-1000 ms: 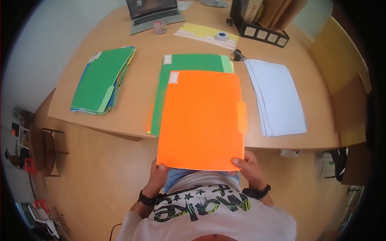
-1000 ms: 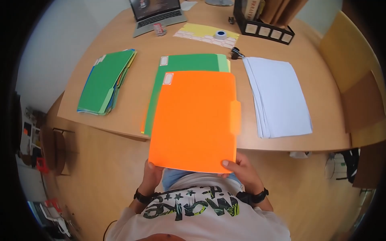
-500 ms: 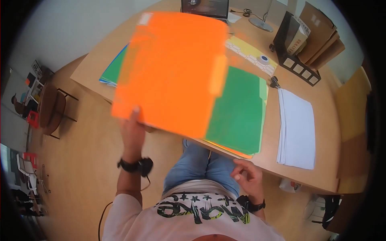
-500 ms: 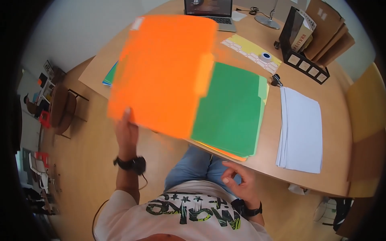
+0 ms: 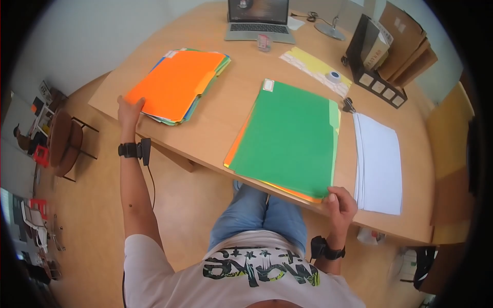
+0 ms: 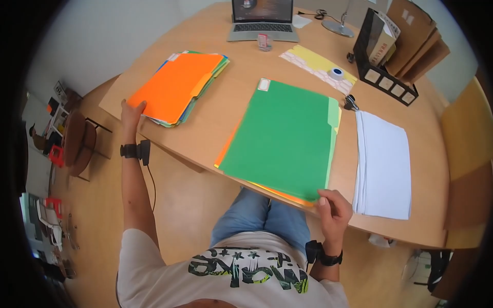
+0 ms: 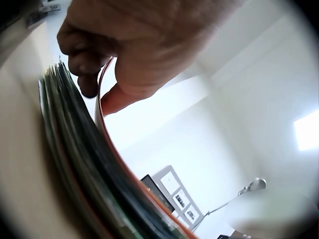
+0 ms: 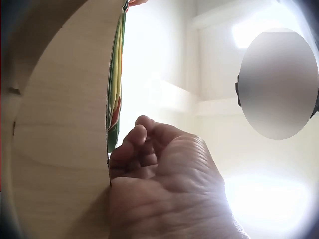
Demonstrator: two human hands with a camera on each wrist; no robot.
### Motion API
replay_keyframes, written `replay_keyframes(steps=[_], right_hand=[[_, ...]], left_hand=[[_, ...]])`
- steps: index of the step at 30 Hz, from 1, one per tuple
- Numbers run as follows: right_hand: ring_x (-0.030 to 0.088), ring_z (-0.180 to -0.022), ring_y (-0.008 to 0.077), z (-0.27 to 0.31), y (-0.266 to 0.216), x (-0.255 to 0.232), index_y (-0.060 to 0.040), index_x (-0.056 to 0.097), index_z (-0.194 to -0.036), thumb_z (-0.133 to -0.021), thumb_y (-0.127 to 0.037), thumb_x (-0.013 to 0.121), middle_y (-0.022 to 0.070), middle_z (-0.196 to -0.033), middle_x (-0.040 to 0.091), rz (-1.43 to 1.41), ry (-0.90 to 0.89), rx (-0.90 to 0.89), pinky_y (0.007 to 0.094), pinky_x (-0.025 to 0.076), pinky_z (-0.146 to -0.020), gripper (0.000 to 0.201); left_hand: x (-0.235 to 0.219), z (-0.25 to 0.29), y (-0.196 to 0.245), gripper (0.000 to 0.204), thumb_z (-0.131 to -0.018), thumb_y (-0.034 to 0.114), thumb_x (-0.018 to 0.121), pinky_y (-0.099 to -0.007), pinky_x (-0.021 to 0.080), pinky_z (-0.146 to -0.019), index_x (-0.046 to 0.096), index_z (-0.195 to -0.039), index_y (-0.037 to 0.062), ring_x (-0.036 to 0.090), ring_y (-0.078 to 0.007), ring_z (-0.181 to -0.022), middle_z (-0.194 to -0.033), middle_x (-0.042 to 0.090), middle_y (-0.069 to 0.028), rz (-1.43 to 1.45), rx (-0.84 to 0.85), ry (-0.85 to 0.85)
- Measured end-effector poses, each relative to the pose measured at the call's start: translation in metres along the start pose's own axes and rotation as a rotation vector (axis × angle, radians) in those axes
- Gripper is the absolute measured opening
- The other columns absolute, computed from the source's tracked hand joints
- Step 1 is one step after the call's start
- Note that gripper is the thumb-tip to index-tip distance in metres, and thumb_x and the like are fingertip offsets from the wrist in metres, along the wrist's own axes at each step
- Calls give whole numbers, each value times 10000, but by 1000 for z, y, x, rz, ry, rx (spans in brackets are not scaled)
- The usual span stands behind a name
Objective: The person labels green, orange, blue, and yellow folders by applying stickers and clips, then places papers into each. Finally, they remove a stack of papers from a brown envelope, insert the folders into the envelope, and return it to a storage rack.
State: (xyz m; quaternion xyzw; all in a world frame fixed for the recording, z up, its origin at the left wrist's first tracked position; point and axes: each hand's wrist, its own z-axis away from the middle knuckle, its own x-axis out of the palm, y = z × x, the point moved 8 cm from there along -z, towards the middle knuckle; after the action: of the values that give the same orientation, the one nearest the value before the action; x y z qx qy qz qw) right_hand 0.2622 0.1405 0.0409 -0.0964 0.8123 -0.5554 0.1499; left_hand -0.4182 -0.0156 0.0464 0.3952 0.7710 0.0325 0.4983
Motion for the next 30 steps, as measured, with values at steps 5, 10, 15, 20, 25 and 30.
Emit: replay_keyframes(steps=[5, 10, 15, 20, 25, 30], right_hand=[[521, -640, 87, -4, -7, 10, 40, 647, -966, -877, -19, 594, 49, -738, 580, 35, -71, -28, 204, 393, -565, 119], [486, -621, 67, -4, -3, 4, 24, 661, -962, -870, -13, 595, 42, -740, 590, 63, -37, -24, 210, 362, -537, 118], [472, -614, 56, -4, 4, 2, 21, 662, -966, -878, -29, 591, 26, -740, 591, -14, 4, 29, 207, 346, -523, 124], [463, -607, 52, -2, 7, -2, 26, 655, -992, -894, -65, 602, 17, -742, 591, -72, -8, 19, 208, 357, -524, 143], [480, -598, 63, -1, -5, -7, 8, 662, -1003, -882, -62, 612, 24, -728, 583, 19, -31, -43, 217, 372, -523, 148], [516, -609, 114, -8, -31, -44, -9, 672, -1004, -823, -61, 656, 61, -732, 579, 346, 25, -101, 244, 420, -554, 189]], left_hand=[[-32, 53, 48, 908, -758, 531, 668, -474, 445, -927, 317, -1395, -14, 520, -383, -1150, -1232, 515, -292, -244, -38, 116], [-84, 143, 177, 520, -833, 192, 677, -436, 444, -919, 484, -1280, 8, 517, -364, -1136, -1234, 552, -172, 287, 333, 120], [-76, 306, 326, 543, -754, 217, 752, -433, 432, -926, 546, -1220, 30, 535, -345, -1138, -1248, 560, -163, 561, 1098, -505], [-47, 340, 356, 570, -723, 332, 761, -442, 440, -883, 586, -1184, 46, 538, -338, -1081, -1221, 568, -145, 482, 1097, -616], [-41, 331, 352, 551, -682, 317, 786, -414, 457, -857, 618, -1137, 55, 536, -316, -1028, -1154, 588, -120, 525, 1052, -720], [-41, 323, 349, 499, -694, 286, 776, -406, 461, -853, 629, -1104, 44, 533, -310, -1027, -1144, 590, -109, 577, 1041, -792]])
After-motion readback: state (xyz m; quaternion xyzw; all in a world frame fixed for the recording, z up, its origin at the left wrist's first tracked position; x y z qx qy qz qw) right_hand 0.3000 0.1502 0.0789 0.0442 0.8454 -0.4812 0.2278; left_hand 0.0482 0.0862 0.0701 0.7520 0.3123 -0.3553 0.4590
